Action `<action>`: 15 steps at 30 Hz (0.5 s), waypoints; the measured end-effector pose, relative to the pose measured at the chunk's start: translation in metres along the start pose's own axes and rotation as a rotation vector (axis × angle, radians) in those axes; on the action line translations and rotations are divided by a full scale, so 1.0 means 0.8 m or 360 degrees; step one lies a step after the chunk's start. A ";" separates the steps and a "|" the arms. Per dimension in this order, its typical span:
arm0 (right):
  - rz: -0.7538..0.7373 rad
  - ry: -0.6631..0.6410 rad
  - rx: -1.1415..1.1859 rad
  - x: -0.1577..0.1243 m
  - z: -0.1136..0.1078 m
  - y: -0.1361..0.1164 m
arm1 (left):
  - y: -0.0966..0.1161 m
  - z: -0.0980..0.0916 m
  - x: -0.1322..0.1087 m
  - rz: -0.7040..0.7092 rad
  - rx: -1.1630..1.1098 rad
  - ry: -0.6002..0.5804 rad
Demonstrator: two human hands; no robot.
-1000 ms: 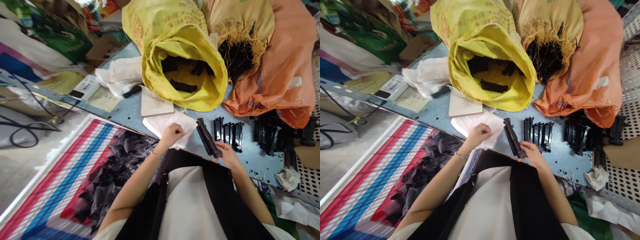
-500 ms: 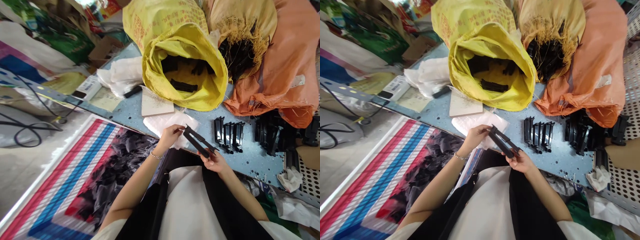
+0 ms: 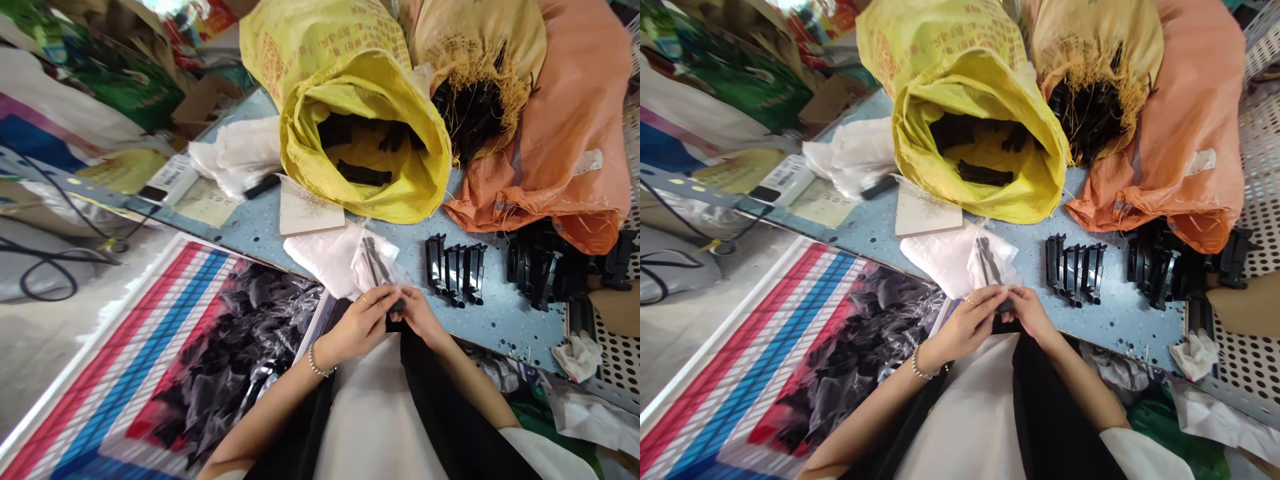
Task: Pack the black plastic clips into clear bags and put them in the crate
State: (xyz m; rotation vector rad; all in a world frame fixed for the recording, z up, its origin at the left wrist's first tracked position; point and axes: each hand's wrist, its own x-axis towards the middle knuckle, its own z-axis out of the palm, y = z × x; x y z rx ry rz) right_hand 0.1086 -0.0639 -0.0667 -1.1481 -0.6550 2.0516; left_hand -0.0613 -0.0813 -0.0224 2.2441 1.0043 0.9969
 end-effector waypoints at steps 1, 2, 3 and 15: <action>-0.0080 0.0005 -0.0191 -0.006 0.006 -0.002 | 0.006 -0.003 -0.001 0.0010 0.0045 -0.0004; -0.0139 -0.0037 -0.0406 -0.013 0.010 -0.006 | 0.012 -0.009 -0.003 0.0019 0.0096 -0.0005; -0.0177 -0.0126 -0.0624 -0.021 0.012 -0.013 | 0.017 -0.020 -0.008 0.0010 0.0147 -0.0009; -0.0998 0.0162 -0.3456 0.032 -0.078 -0.171 | -0.115 -0.163 -0.246 -0.1983 0.1008 -0.1007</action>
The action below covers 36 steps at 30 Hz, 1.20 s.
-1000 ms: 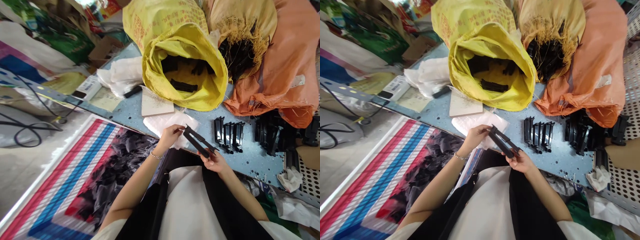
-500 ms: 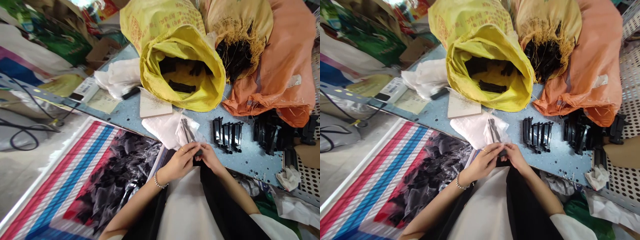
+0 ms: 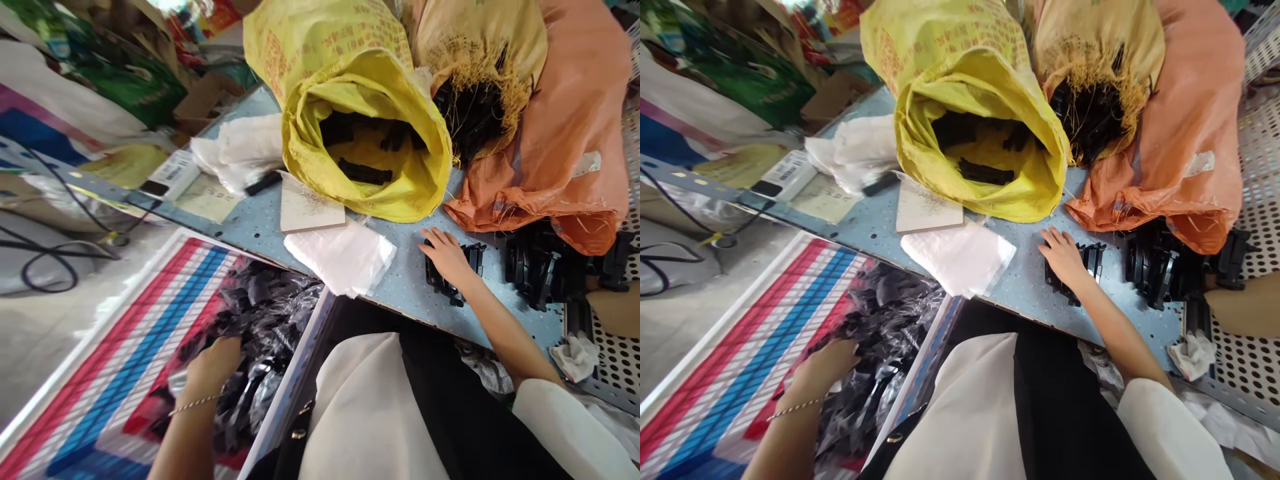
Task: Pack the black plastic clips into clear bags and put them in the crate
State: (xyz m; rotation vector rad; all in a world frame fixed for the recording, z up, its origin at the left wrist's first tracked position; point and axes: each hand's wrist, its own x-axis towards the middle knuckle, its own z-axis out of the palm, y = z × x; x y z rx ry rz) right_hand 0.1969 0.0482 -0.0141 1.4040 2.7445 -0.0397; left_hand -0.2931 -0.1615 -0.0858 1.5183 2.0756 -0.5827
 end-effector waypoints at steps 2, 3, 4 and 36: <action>-0.0175 -0.0095 -0.0035 0.011 0.000 0.003 | 0.041 -0.011 0.011 0.0103 -0.0235 0.0250; -0.0238 -0.0132 -0.0011 0.013 -0.003 0.002 | 0.076 -0.022 0.014 0.0239 -0.0403 0.0445; -0.0278 -0.0155 0.0036 0.012 -0.007 0.001 | 0.117 -0.035 0.015 0.0415 -0.0580 0.0660; 0.0846 -0.1045 0.3797 -0.092 0.050 -0.123 | 0.286 -0.093 0.040 0.1560 -0.1216 0.1075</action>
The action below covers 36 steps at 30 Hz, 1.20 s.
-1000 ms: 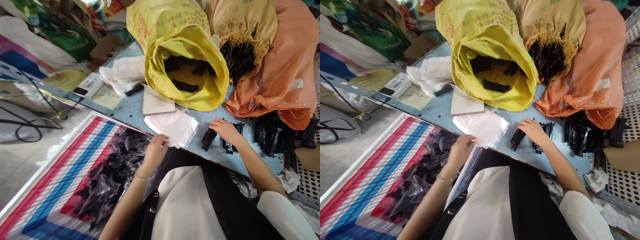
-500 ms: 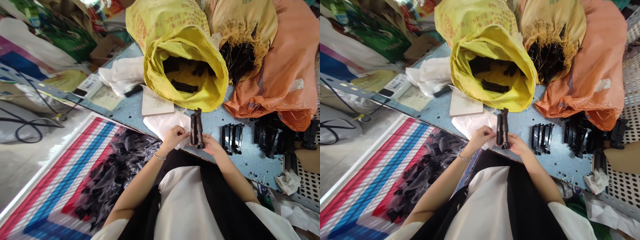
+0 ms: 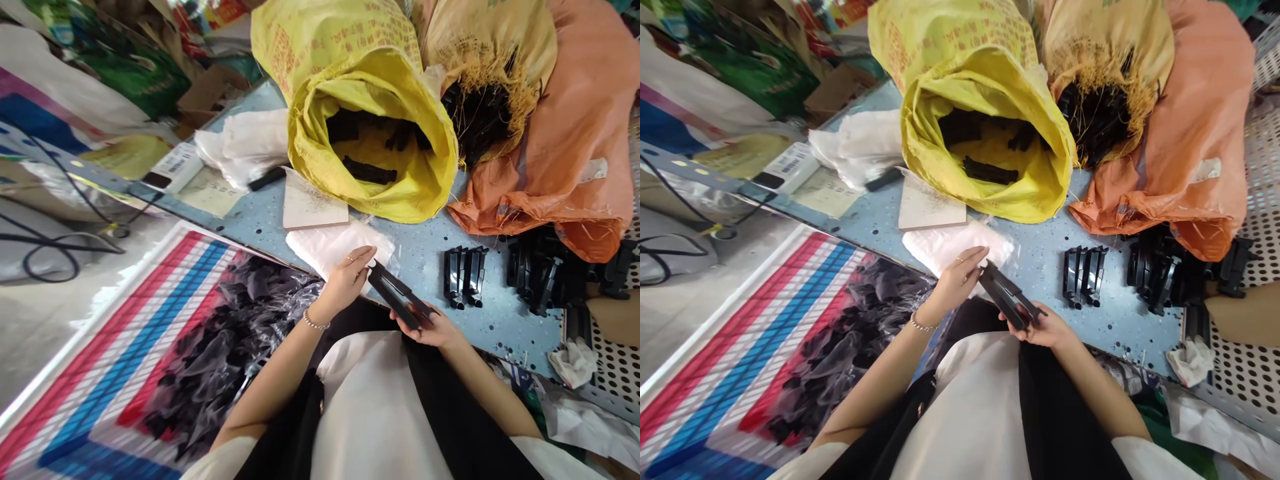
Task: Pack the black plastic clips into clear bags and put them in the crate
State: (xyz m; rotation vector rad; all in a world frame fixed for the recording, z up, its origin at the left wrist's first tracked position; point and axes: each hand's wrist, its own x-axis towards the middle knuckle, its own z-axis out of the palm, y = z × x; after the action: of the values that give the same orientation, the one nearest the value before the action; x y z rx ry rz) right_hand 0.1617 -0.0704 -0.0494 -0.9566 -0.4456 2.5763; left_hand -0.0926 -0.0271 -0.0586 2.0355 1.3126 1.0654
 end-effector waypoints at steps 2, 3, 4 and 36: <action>-0.0013 -0.0034 0.0122 0.021 -0.001 0.003 | 0.014 -0.003 -0.006 0.0101 -0.0014 -0.0039; -0.0034 -0.0053 0.0138 0.030 -0.002 0.002 | 0.022 -0.006 -0.010 0.0140 -0.0025 -0.0052; -0.0070 -0.0068 0.0133 0.037 -0.002 0.001 | 0.029 -0.008 -0.014 0.0170 -0.0043 -0.0062; -0.1115 0.0846 -0.1937 0.081 -0.007 -0.025 | -0.087 -0.208 -0.256 -0.2022 0.0813 -0.0181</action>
State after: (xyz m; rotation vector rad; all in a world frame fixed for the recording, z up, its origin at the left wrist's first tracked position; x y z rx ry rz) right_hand 0.1237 -0.0240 -0.0820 -1.3880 -1.8408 1.1869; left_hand -0.3132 -0.1859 -0.0854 1.0056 2.3968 0.0144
